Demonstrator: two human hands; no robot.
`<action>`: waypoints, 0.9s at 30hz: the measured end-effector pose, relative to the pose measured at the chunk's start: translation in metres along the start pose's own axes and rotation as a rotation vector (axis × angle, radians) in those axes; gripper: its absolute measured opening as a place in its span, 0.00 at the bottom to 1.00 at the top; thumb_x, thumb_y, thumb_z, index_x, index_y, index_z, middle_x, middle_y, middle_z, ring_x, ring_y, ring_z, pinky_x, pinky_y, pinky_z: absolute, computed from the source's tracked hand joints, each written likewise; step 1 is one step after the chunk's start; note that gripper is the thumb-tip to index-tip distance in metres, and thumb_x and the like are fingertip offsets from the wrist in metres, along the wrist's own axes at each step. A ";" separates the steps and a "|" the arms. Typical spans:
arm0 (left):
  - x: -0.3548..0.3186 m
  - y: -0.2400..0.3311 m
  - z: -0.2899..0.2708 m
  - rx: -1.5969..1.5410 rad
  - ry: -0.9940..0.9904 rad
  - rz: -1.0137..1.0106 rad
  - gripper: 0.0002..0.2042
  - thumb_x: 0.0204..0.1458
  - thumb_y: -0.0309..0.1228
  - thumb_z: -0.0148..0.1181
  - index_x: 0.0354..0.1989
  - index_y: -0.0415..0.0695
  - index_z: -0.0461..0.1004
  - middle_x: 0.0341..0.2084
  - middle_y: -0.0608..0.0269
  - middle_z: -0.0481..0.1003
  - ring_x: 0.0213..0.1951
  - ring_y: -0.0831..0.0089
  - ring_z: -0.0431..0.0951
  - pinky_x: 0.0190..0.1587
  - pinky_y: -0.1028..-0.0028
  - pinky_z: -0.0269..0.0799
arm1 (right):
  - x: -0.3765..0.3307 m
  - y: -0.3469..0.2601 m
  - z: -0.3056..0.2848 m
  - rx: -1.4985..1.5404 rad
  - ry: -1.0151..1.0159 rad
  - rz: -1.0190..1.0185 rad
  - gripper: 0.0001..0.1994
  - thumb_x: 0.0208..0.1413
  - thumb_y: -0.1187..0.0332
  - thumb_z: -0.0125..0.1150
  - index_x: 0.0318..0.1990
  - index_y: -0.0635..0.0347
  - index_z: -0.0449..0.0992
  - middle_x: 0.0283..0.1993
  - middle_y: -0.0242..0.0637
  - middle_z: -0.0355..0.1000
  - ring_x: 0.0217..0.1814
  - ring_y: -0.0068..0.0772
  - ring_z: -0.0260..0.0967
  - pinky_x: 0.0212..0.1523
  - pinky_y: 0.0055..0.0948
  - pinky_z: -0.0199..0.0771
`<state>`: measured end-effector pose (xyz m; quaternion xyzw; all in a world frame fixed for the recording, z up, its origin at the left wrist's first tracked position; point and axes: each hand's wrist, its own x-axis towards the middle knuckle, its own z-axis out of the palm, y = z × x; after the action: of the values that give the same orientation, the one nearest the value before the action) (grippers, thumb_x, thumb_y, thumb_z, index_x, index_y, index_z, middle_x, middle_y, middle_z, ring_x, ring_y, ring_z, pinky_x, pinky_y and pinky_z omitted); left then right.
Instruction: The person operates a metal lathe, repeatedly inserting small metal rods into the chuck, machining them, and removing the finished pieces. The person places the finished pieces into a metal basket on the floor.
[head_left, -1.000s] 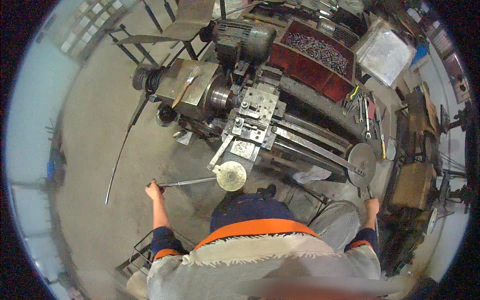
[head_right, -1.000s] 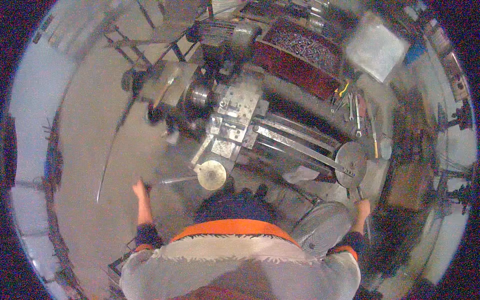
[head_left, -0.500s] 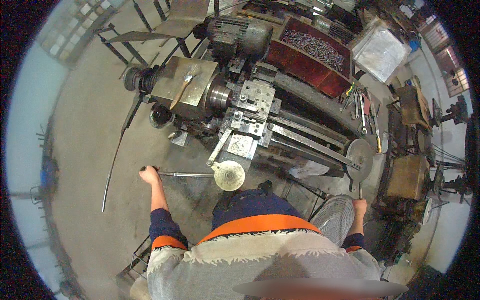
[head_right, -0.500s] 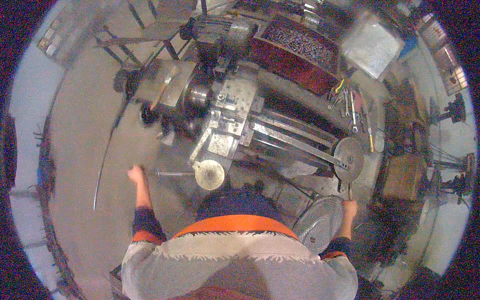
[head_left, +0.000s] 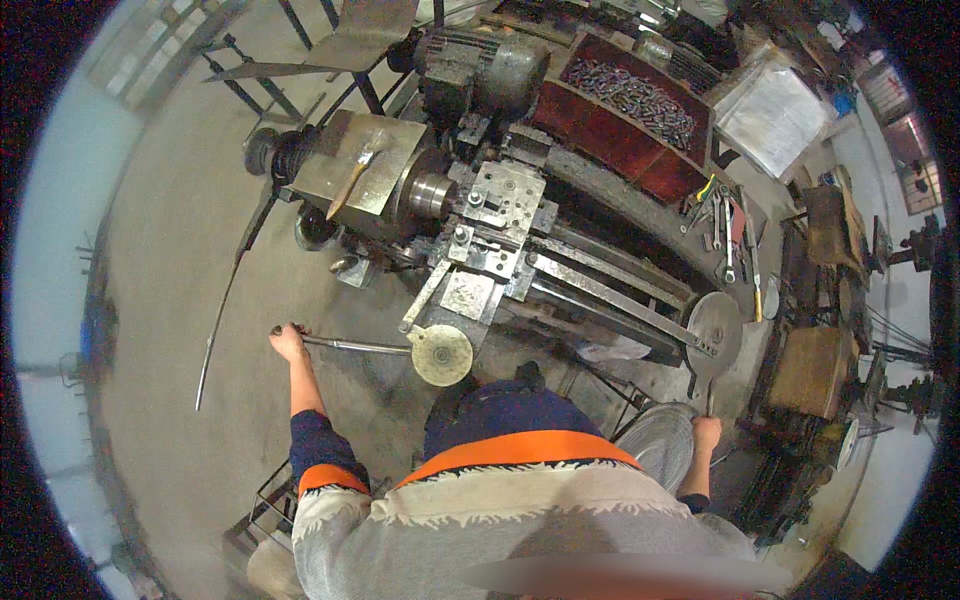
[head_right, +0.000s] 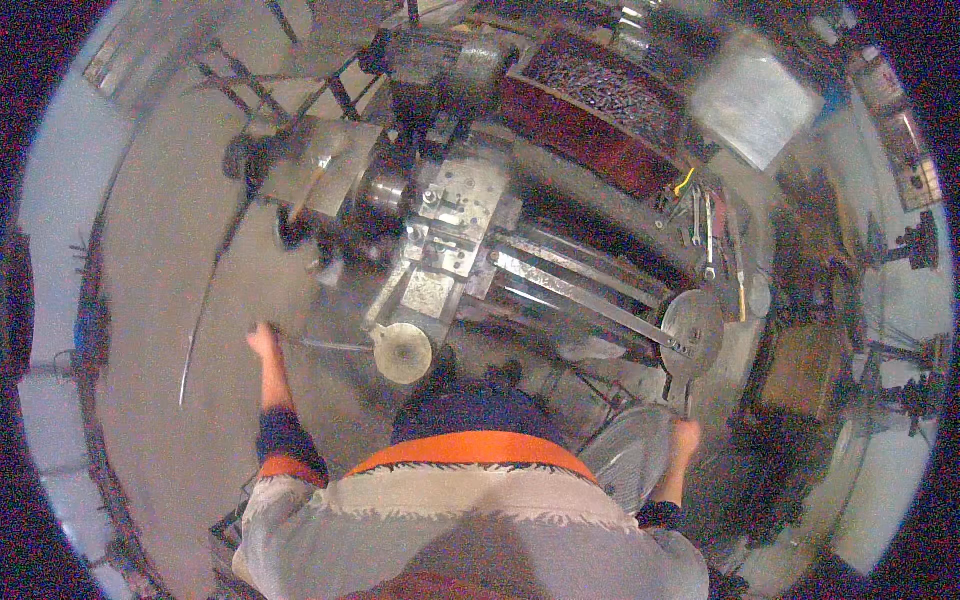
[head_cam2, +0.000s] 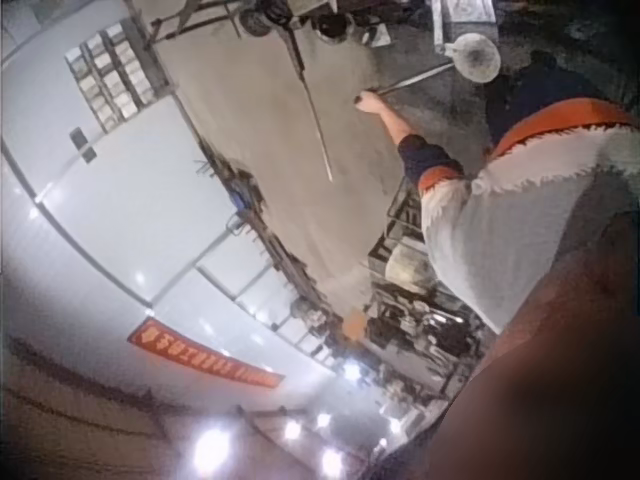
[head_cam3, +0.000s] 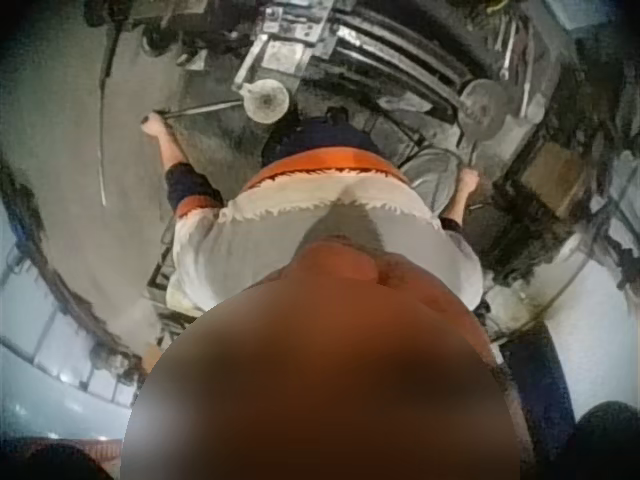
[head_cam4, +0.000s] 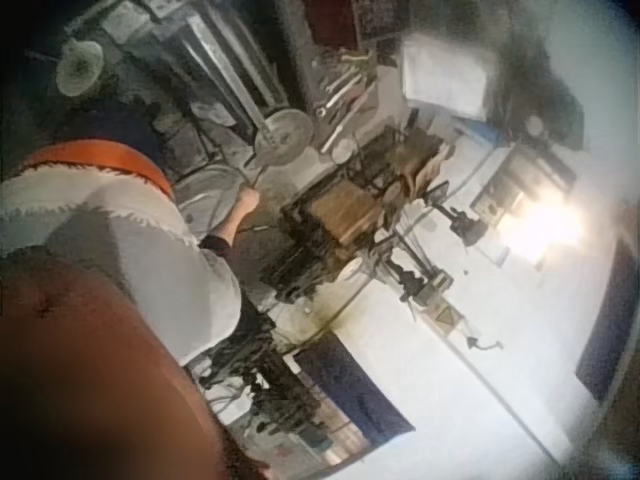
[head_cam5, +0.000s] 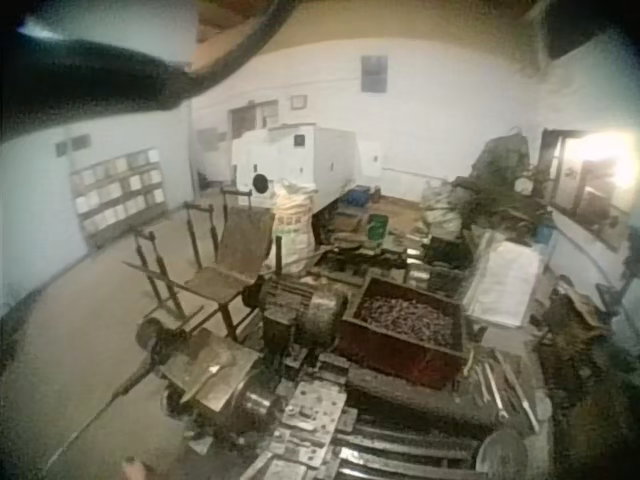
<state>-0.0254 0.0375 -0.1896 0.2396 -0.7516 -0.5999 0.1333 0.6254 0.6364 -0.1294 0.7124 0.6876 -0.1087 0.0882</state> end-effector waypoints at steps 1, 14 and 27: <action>-0.003 -0.003 -0.002 -0.023 0.023 -0.017 0.11 0.43 0.20 0.45 0.37 0.30 0.59 0.19 0.49 0.70 0.15 0.63 0.71 0.16 0.65 0.71 | -0.001 -0.009 -0.005 0.018 -0.006 0.070 0.17 0.36 0.63 0.52 0.31 0.68 0.73 0.35 0.56 0.70 0.41 0.56 0.67 0.41 0.43 0.67; -0.084 0.039 0.076 -0.059 -0.025 -0.256 0.09 0.40 0.20 0.42 0.29 0.24 0.58 0.18 0.47 0.69 0.14 0.61 0.72 0.16 0.66 0.71 | 0.096 0.031 -0.016 -0.219 0.120 -0.114 0.17 0.34 0.60 0.55 0.29 0.66 0.72 0.32 0.53 0.70 0.38 0.54 0.68 0.37 0.44 0.67; -0.087 0.084 0.158 0.024 -0.265 -0.160 0.07 0.42 0.22 0.47 0.21 0.27 0.66 0.13 0.49 0.70 0.13 0.63 0.72 0.14 0.69 0.71 | 0.018 0.011 0.014 -0.001 0.078 0.120 0.16 0.36 0.63 0.52 0.28 0.69 0.72 0.34 0.60 0.69 0.42 0.55 0.67 0.43 0.44 0.66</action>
<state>-0.0457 0.2285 -0.1393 0.2190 -0.7481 -0.6262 -0.0183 0.6369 0.6498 -0.1483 0.7561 0.6465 -0.0752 0.0680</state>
